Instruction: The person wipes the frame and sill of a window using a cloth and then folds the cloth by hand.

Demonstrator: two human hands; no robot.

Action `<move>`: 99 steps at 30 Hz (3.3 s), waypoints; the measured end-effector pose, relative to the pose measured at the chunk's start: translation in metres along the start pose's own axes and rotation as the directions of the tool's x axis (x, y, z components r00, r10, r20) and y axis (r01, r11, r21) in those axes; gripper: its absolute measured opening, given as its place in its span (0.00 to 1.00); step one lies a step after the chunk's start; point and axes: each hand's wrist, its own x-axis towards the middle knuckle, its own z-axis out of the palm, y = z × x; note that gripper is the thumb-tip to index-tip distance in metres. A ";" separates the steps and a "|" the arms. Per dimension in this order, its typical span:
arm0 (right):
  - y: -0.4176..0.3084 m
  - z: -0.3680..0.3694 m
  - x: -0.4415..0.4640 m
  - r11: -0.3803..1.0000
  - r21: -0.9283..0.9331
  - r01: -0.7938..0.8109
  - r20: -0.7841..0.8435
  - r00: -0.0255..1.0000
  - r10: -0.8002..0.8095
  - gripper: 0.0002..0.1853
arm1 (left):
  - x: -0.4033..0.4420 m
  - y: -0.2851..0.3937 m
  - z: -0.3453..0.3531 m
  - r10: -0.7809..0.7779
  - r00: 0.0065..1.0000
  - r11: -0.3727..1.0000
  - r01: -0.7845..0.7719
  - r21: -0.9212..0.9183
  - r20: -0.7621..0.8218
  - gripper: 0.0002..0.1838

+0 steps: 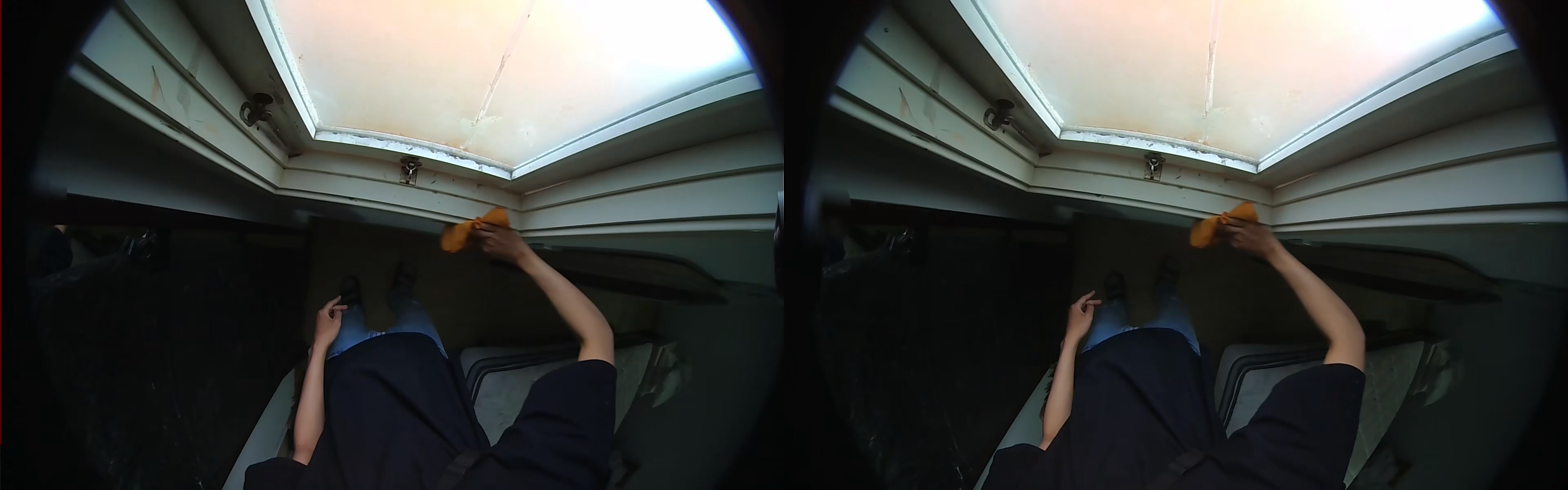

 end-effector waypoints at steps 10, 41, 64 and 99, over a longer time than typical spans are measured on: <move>0.002 -0.031 0.059 0.983 -0.132 0.130 -0.125 0.981 -0.147 0.11 | 0.000 -0.018 0.005 0.027 0.998 0.998 -0.030 0.053 0.049 0.21; -0.025 -0.119 0.248 0.963 -0.258 0.076 -0.359 0.918 -0.168 0.14 | -0.021 -0.029 -0.022 0.006 0.998 0.998 -0.009 -0.068 -0.056 0.16; -0.018 -0.055 0.164 0.374 -0.925 -0.064 -0.218 0.897 -0.385 0.25 | -0.017 0.034 -0.026 0.002 0.976 0.988 -0.035 0.147 0.218 0.17; 0.007 -0.056 0.061 0.998 -0.011 0.059 -0.395 0.917 -0.059 0.14 | -0.009 -0.027 -0.023 0.015 0.999 1.000 -0.015 0.002 0.047 0.16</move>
